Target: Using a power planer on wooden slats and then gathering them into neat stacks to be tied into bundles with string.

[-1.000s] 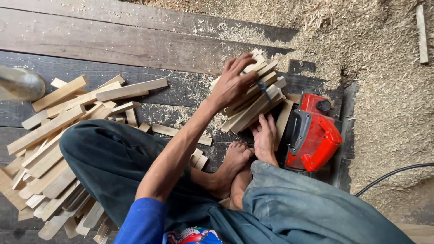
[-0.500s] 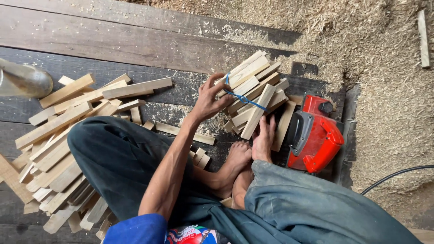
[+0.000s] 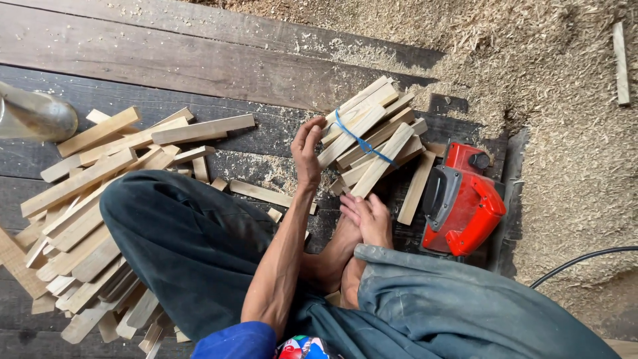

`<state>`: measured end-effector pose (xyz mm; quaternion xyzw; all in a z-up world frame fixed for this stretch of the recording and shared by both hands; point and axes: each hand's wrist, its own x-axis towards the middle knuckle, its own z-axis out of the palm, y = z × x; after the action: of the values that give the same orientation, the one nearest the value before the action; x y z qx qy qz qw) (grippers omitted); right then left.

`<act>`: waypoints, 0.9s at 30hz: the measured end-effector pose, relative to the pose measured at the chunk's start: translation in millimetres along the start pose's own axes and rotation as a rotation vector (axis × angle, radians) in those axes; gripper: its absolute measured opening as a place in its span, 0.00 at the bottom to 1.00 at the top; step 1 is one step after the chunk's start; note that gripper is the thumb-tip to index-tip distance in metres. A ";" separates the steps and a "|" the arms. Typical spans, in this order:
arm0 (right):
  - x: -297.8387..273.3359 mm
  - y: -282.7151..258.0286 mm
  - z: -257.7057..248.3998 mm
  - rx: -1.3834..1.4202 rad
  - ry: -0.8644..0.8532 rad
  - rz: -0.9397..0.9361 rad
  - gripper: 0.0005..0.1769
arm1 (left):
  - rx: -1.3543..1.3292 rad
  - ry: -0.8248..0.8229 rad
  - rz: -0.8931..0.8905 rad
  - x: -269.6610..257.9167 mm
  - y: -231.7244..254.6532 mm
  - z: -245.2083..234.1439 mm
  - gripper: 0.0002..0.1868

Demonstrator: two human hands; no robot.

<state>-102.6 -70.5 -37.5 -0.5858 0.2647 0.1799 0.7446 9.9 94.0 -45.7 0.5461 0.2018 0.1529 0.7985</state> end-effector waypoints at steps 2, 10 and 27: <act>0.3 -12.2 4.8 -0.148 0.027 -0.052 0.26 | -0.011 0.054 0.008 6.9 -15.6 10.3 0.19; 2.8 -105.8 -19.6 -0.991 0.281 -0.456 0.15 | -0.019 0.159 0.003 12.4 -9.9 22.2 0.30; 194.6 -244.7 20.4 -0.772 -0.563 -0.238 0.56 | 0.040 0.172 -0.095 -17.5 -10.6 39.4 0.46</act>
<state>197.3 -119.9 38.4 -0.7737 -0.1016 0.3298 0.5313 14.2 50.1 -40.1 0.5367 0.2984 0.1571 0.7734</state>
